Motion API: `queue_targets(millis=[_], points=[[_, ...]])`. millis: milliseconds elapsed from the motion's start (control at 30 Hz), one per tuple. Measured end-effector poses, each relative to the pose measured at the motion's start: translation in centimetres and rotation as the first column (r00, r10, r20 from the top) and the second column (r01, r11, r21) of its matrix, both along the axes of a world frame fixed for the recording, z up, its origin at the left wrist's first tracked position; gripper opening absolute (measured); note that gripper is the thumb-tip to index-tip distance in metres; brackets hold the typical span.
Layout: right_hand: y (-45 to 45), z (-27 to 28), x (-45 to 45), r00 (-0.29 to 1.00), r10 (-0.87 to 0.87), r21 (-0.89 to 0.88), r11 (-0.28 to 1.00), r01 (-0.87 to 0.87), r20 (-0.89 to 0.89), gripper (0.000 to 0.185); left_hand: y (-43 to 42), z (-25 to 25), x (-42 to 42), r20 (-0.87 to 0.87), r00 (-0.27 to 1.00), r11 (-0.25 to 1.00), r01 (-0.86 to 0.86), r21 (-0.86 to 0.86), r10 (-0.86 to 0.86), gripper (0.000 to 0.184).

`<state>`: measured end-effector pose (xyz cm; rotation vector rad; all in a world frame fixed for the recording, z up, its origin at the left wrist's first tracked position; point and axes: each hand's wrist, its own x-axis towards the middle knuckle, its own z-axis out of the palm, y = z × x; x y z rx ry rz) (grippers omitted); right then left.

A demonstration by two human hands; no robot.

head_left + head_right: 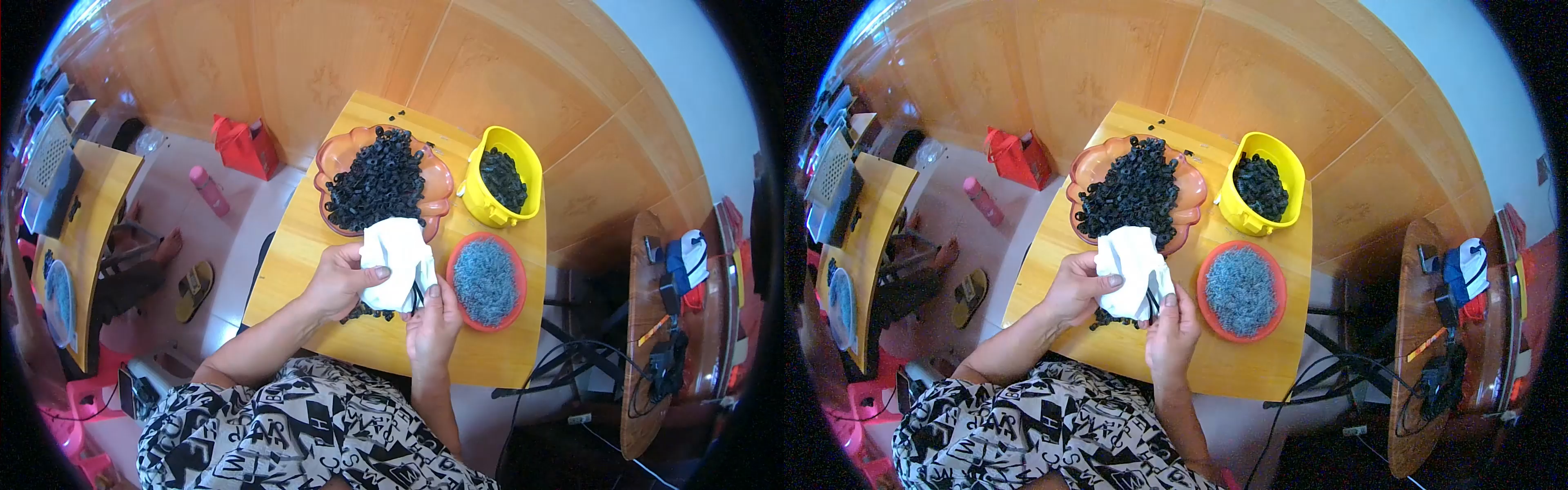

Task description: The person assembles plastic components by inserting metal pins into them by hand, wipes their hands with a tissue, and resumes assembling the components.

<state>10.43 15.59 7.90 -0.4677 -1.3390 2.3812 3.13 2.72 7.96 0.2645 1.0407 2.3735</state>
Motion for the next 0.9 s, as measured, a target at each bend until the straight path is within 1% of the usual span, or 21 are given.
queue_targets(millis=[67, 100, 167, 200, 267, 300, 367, 400, 467, 500, 567, 667, 767, 800, 867, 900], points=[[0.6, 0.1, 0.1, 0.999, 0.047, -0.096, 0.994, -0.048, -0.011, 0.027, 0.2, -0.4, 0.3, 0.057, 0.998, 0.993, 0.012, 0.116, -0.019, 0.028], [0.6, 0.2, 0.1, 0.999, 0.038, -0.117, 0.992, -0.038, 0.001, 0.026, 0.2, -0.5, 0.4, 0.087, 0.996, 0.985, 0.013, 0.174, -0.029, 0.027], [0.5, 0.2, 0.0, 0.999, 0.024, -0.159, 0.987, -0.019, 0.026, 0.026, 0.0, -0.5, 0.6, 0.215, 0.971, 0.962, 0.044, 0.270, -0.105, 0.027], [0.7, 0.1, 0.0, 0.998, 0.055, -0.229, 0.972, -0.053, 0.002, 0.027, -0.2, -0.5, 0.7, 0.275, 0.951, 0.947, 0.051, 0.318, -0.144, 0.027], [1.4, -0.5, -0.2, 0.992, 0.111, -0.361, 0.924, -0.125, -0.059, 0.028, -0.4, -1.1, 0.5, 0.253, 0.959, 0.976, 0.077, 0.203, -0.128, 0.030], [1.5, -1.0, -0.2, 0.987, 0.143, -0.375, 0.913, -0.159, -0.069, 0.029, -0.4, -1.4, 0.3, 0.239, 0.963, 0.985, 0.092, 0.143, -0.124, 0.032], [1.6, -1.9, -0.1, 0.975, 0.202, -0.402, 0.889, -0.221, -0.091, 0.030, 0.0, -2.2, 0.3, 0.099, 0.994, 0.999, 0.047, 0.011, -0.048, 0.040], [1.3, -1.6, -0.1, 0.977, 0.211, -0.360, 0.909, -0.211, -0.038, 0.031, 0.1, -2.3, 0.4, 0.027, 1.000, 0.999, 0.016, -0.051, -0.015, 0.044], [0.3, -0.6, -0.1, 0.972, 0.226, -0.274, 0.941, -0.198, 0.072, 0.032, 0.2, -1.9, 0.5, 0.019, 1.000, 0.999, 0.020, 0.043, -0.021, 0.048], [0.0, -0.6, -0.1, 0.964, 0.255, -0.252, 0.941, -0.228, 0.080, 0.032, 0.2, -1.7, 0.5, 0.016, 1.000, 0.996, 0.021, 0.091, -0.022, 0.050], [-0.3, -0.7, 0.1, 0.946, 0.310, -0.210, 0.935, -0.285, 0.097, 0.034, 0.1, -1.6, 0.2, 0.027, 0.996, 0.989, 0.081, 0.120, -0.085, 0.051], [0.5, -1.2, 0.4, 0.898, 0.432, -0.172, 0.893, -0.415, 0.079, 0.034, -0.4, -2.3, -0.1, 0.011, 0.987, 0.975, 0.155, 0.159, -0.159, 0.052], [0.9, -0.7, 0.6, 0.883, 0.463, -0.243, 0.868, -0.433, 0.080, 0.034, -0.4, -2.5, -0.1, 0.026, 0.984, 0.969, 0.168, 0.182, -0.176, 0.052], [0.8, -0.2, 0.5, 0.929, 0.353, -0.220, 0.920, -0.323, 0.114, 0.032, -0.4, -2.5, 0.0, 0.039, 0.984, 0.968, 0.164, 0.189, -0.174, 0.052], [0.5, 0.9, 0.2, 0.978, 0.120, -0.166, 0.982, -0.092, 0.169, 0.029, 0.0, -2.5, 0.2, 0.027, 0.994, 0.974, 0.096, 0.204, -0.104, 0.045], [0.9, 0.5, 0.3, 0.988, -0.078, 0.216, 0.975, 0.049, 0.130, 0.028, 0.1, -2.4, 0.2, 0.022, 0.997, 0.975, 0.062, 0.212, -0.068, 0.042]])
